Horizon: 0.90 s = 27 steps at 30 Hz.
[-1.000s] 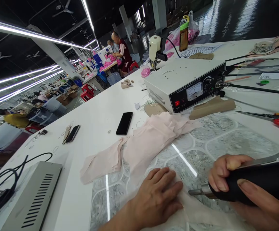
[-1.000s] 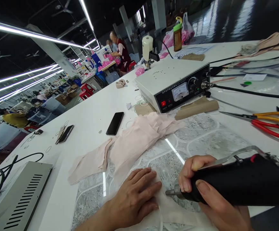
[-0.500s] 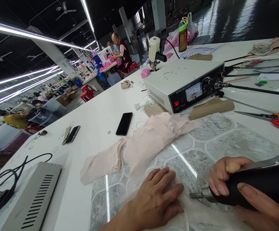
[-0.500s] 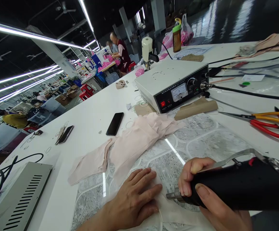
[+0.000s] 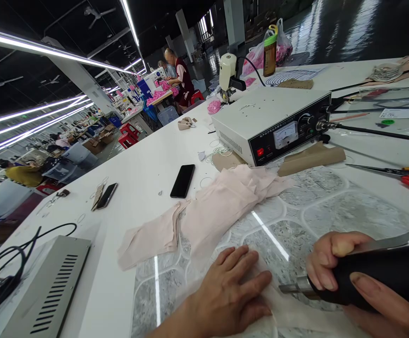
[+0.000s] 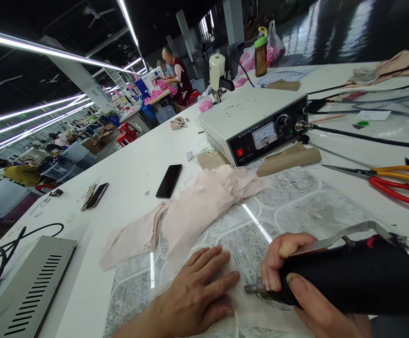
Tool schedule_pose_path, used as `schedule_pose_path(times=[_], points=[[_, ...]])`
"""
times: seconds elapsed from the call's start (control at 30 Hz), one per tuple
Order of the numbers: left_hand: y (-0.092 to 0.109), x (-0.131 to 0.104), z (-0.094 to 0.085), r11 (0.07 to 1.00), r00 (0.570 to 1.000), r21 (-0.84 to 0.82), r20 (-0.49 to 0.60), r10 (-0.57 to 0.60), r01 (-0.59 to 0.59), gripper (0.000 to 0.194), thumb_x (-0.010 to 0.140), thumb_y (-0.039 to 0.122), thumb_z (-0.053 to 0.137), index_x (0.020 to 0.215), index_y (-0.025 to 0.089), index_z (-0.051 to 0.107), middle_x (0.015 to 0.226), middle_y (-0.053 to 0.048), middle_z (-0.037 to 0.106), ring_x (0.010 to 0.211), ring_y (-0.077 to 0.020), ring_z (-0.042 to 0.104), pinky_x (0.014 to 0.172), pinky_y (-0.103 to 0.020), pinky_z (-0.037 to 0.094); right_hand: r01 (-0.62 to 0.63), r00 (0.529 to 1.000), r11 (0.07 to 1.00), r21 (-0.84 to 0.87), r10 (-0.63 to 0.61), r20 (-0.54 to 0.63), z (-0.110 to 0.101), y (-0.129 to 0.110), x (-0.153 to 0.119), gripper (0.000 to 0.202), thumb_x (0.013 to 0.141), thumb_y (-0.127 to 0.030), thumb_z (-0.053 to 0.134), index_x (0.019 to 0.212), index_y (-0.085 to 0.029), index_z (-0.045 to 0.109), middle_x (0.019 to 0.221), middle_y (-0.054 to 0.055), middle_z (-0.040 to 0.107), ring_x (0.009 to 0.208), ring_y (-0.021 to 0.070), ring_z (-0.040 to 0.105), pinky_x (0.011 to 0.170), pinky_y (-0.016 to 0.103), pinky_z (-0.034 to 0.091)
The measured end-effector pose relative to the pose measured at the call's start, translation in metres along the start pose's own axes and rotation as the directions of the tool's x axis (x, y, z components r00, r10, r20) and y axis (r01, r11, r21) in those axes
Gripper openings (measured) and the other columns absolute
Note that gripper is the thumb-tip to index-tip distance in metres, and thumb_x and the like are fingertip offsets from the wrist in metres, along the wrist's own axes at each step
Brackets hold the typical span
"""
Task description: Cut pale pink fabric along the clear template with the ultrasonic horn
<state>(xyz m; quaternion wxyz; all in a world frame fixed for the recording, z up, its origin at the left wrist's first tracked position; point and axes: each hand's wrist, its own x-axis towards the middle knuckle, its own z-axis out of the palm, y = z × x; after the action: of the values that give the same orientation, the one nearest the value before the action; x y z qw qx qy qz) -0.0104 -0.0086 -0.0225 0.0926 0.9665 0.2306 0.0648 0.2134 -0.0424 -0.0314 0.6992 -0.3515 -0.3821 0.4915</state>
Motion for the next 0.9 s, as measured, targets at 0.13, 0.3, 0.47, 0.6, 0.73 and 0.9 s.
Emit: schedule_pose_path(times=[0.13, 0.3, 0.47, 0.6, 0.73, 0.9], points=[[-0.0015, -0.0018, -0.0002, 1.0, 1.0, 0.001, 0.007, 0.009, -0.009, 0.046, 0.096, 0.052, 0.044, 0.126, 0.019, 0.051, 0.133, -0.014, 0.052, 0.128, -0.0306, 0.046, 0.101, -0.047, 0.043, 0.046, 0.997, 0.998, -0.037, -0.044, 0.063, 0.0, 0.0019, -0.0009, 0.009, 0.088, -0.036, 0.051, 0.086, -0.027, 0.052, 0.068, 0.001, 0.046, 0.05, 0.0172, 0.05, 0.042, 0.031, 0.049], [-0.0016, -0.0019, -0.0004, 1.0, 1.0, -0.006, 0.011, 0.015, -0.015, 0.046, 0.096, 0.053, 0.043, 0.125, 0.018, 0.052, 0.135, -0.015, 0.05, 0.129, -0.0309, 0.045, 0.102, -0.048, 0.041, 0.041, 0.996, 0.998, -0.043, -0.038, 0.081, -0.0004, 0.0014, -0.0015, 0.01, 0.087, -0.036, 0.052, 0.084, -0.027, 0.052, 0.067, 0.001, 0.048, 0.049, 0.0175, 0.05, 0.043, 0.032, 0.049], [-0.0008, -0.001, -0.0014, 1.0, 1.0, -0.008, 0.031, 0.004, -0.004, 0.045, 0.096, 0.053, 0.044, 0.126, 0.02, 0.053, 0.135, -0.014, 0.049, 0.13, -0.0317, 0.044, 0.102, -0.048, 0.041, 0.028, 0.996, 0.999, -0.036, -0.025, 0.089, -0.006, 0.0047, -0.006, 0.008, 0.089, -0.034, 0.047, 0.086, -0.026, 0.05, 0.071, 0.001, 0.045, 0.052, 0.017, 0.049, 0.046, 0.032, 0.049], [-0.0003, -0.0006, -0.0017, 1.0, 1.0, -0.022, 0.023, 0.0, 0.001, 0.045, 0.096, 0.054, 0.044, 0.126, 0.022, 0.053, 0.134, -0.013, 0.05, 0.129, -0.0305, 0.044, 0.103, -0.047, 0.04, 0.025, 0.996, 0.998, -0.05, -0.02, 0.09, -0.0064, 0.0056, -0.0067, 0.01, 0.09, -0.036, 0.047, 0.087, -0.027, 0.048, 0.071, 0.001, 0.044, 0.053, 0.0176, 0.048, 0.046, 0.033, 0.049], [-0.0002, 0.0, -0.0012, 1.0, 1.0, -0.027, 0.015, -0.004, 0.004, 0.046, 0.096, 0.055, 0.043, 0.127, 0.023, 0.053, 0.133, -0.013, 0.049, 0.128, -0.03, 0.045, 0.103, -0.047, 0.039, 0.026, 0.994, 0.999, -0.032, -0.022, 0.107, -0.0026, 0.0027, -0.0037, 0.011, 0.089, -0.037, 0.048, 0.087, -0.027, 0.05, 0.071, 0.001, 0.045, 0.052, 0.0173, 0.049, 0.046, 0.033, 0.05], [-0.0007, -0.0003, -0.0002, 1.0, 1.0, -0.024, 0.005, -0.004, 0.004, 0.047, 0.095, 0.056, 0.044, 0.127, 0.024, 0.054, 0.132, -0.013, 0.049, 0.126, -0.0295, 0.046, 0.102, -0.045, 0.04, 0.077, 0.992, 0.997, -0.003, -0.076, 0.098, -0.0079, 0.0038, 0.0002, 0.008, 0.089, -0.033, 0.049, 0.09, -0.026, 0.052, 0.072, 0.002, 0.046, 0.051, 0.0168, 0.05, 0.043, 0.032, 0.049]])
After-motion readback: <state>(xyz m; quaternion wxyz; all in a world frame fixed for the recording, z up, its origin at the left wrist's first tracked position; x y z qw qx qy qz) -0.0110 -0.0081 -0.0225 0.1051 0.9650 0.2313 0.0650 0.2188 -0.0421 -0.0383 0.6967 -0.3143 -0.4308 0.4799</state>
